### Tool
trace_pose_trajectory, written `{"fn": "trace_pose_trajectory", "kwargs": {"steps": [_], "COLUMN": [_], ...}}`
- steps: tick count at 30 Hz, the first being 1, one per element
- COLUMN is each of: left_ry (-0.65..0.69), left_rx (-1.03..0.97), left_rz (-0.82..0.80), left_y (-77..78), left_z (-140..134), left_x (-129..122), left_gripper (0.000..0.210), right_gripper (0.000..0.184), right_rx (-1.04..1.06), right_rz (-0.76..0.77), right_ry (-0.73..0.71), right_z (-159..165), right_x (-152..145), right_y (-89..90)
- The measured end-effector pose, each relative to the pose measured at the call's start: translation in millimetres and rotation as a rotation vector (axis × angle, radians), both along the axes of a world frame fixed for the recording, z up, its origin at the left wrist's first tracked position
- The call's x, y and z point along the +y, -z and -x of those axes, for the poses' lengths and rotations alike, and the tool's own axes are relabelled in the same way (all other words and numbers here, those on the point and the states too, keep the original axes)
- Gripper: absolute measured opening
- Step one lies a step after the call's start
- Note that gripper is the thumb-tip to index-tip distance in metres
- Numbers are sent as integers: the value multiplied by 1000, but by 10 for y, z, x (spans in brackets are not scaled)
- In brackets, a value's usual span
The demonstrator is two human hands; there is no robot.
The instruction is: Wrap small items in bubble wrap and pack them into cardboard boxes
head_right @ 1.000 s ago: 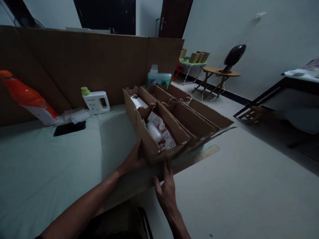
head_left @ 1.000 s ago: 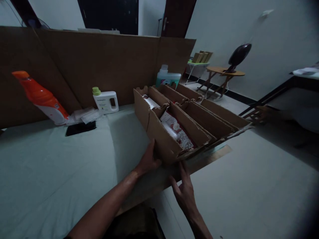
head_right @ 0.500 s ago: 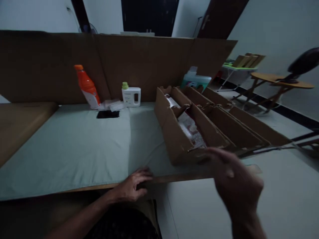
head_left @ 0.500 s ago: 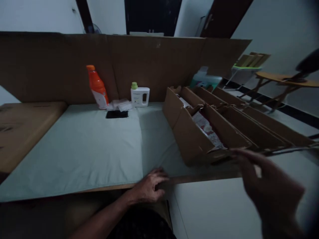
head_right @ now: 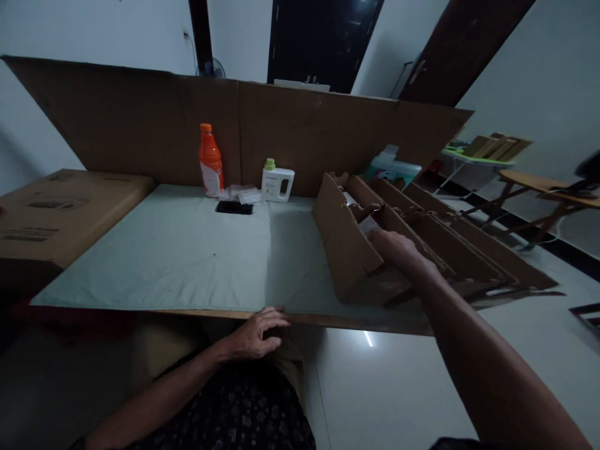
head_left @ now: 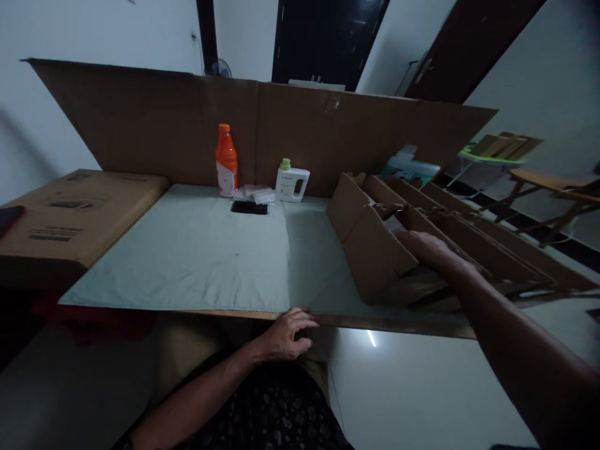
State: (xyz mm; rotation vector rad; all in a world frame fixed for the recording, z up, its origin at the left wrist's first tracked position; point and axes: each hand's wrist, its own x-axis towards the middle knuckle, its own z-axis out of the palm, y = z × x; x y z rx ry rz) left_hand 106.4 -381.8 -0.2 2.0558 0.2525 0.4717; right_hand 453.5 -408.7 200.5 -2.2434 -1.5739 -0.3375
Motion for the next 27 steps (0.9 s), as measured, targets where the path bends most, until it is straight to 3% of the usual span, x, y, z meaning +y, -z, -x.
{"fn": "trace_pose_trajectory", "kwargs": {"steps": [2, 4, 5, 7, 9, 12, 15, 17, 19, 21, 24, 27], "left_ry": [9, 13, 2, -33, -80, -129, -207, -357, -678, -938, -1277, -1431], "left_rx": [-9, -16, -12, 9, 3, -84, -19, 232, 639, 804, 942, 980], "left_rz": [3, 27, 43, 55, -5, -324, -675, -728, -622, -535, -446, -430], "left_y": [-19, -61, -87, -144, -211, -348, -475, -518, -553, -601, -662, -620], "left_z": [-3, -13, -11, 30, 134, 380, 689, 981, 1411, 1975, 2822, 3240], "left_x": [40, 71, 69, 11, -108, -209, 124, 612, 1157, 1580, 1798, 1710], "left_gripper": [48, 47, 45, 40, 35, 34, 46, 55, 54, 47, 49, 51], "right_gripper": [15, 31, 39, 48, 51, 51, 53, 56, 57, 55, 52, 50], "right_rx": [-12, -10, 10, 82, 152, 281, 447, 509, 544, 565, 599, 637], "right_rz": [78, 51, -6, -148, -228, -208, -102, -73, -76, -84, -74, -50], "right_ry": [165, 340, 384, 338, 219, 91, 28, 5, -17, -21, 11, 8], "right_z": [19, 117, 206, 452, 742, 1129, 1357, 1418, 1421, 1377, 1259, 1167], "right_x": [-92, -232, -310, -444, -505, -428, -229, -98, -6, 37, 69, 181], "right_y": [-177, -381, -461, -528, -448, -115, 273, 463, 579, 650, 764, 946]}}
